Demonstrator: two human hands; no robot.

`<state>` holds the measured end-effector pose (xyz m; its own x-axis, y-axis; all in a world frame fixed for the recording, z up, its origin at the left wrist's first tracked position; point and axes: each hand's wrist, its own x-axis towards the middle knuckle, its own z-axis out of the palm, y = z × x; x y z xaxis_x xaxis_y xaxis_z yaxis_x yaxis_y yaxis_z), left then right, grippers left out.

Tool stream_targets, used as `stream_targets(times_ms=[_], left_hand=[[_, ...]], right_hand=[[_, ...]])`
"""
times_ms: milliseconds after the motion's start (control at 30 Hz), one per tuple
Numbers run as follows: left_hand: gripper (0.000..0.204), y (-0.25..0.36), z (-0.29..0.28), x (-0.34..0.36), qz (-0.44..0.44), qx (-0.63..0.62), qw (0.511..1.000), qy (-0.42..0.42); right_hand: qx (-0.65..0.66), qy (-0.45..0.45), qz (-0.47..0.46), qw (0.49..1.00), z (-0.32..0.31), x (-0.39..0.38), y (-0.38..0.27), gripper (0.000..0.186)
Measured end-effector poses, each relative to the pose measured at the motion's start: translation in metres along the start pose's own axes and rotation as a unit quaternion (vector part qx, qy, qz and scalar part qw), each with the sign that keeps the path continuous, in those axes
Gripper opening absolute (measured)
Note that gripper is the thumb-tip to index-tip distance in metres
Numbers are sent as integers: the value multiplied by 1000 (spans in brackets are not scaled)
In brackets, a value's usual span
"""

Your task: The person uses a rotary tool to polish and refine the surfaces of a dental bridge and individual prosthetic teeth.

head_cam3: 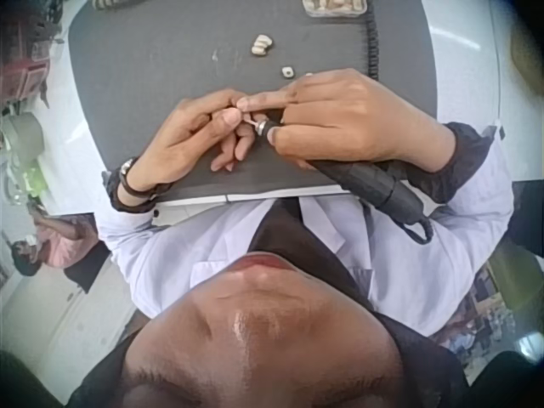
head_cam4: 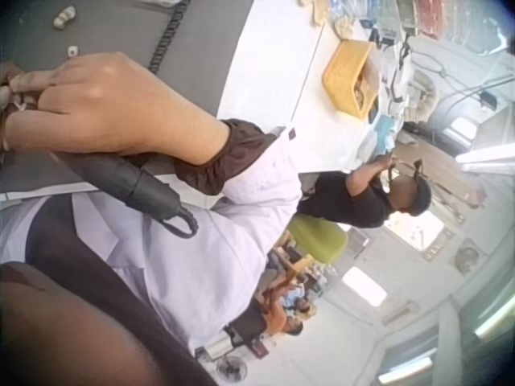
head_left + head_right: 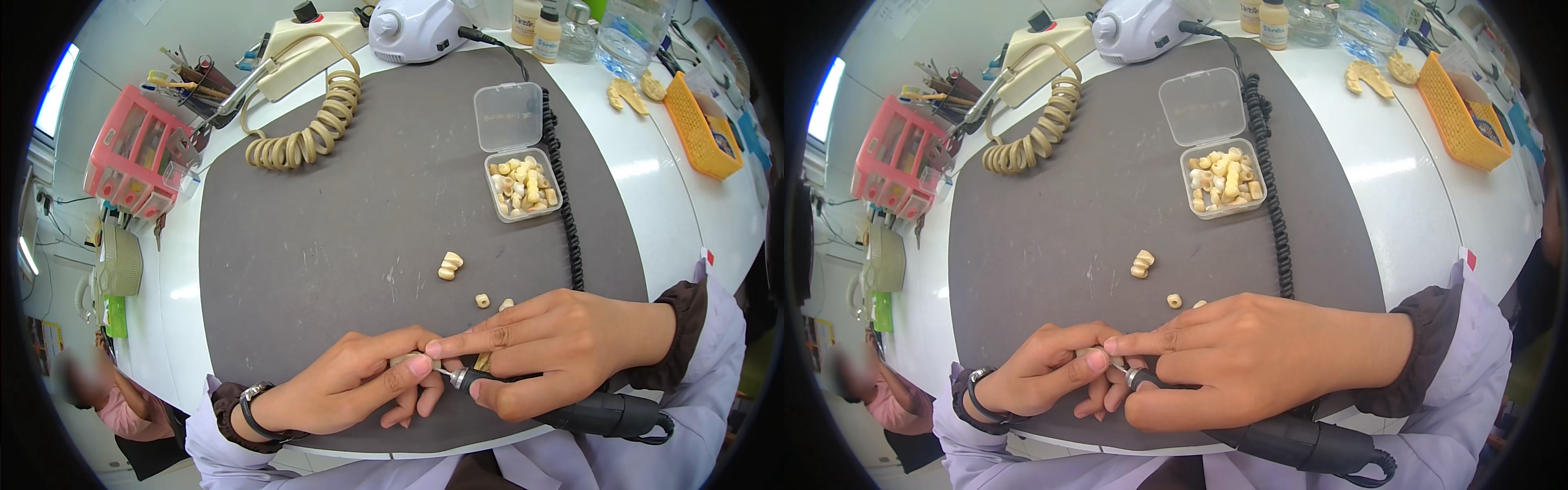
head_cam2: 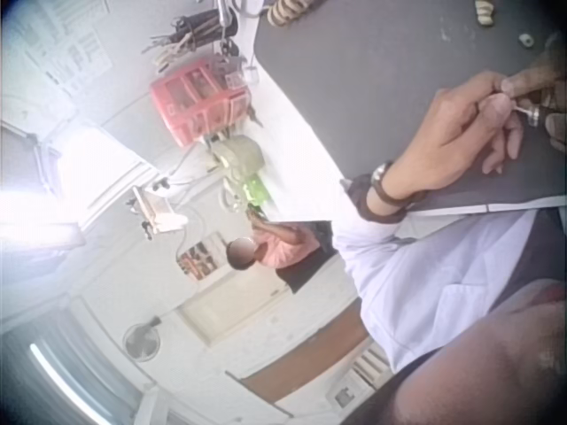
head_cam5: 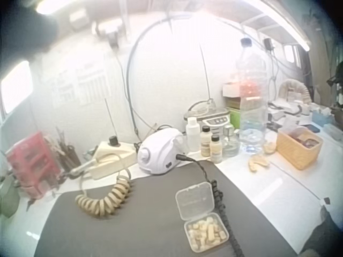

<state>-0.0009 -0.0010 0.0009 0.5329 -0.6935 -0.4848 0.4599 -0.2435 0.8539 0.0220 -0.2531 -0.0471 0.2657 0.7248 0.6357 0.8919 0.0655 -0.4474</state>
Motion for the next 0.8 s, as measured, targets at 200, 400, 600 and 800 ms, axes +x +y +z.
stream_targets(times_ms=[200,400,600,800], left_hand=[[33,0,0,0,-2,0,1000,0],[32,0,0,0,-1,3,1000,2],[31,1,0,0,-4,5,1000,3],[31,0,0,0,-1,4,1000,3]], right_hand=[[-7,1,-2,1000,0,0,-1,12],[-16,-2,-6,1000,0,1,0,12],[-26,6,-9,1000,2,1,0,12],[-25,-13,-10,1000,-2,1,-1,13]])
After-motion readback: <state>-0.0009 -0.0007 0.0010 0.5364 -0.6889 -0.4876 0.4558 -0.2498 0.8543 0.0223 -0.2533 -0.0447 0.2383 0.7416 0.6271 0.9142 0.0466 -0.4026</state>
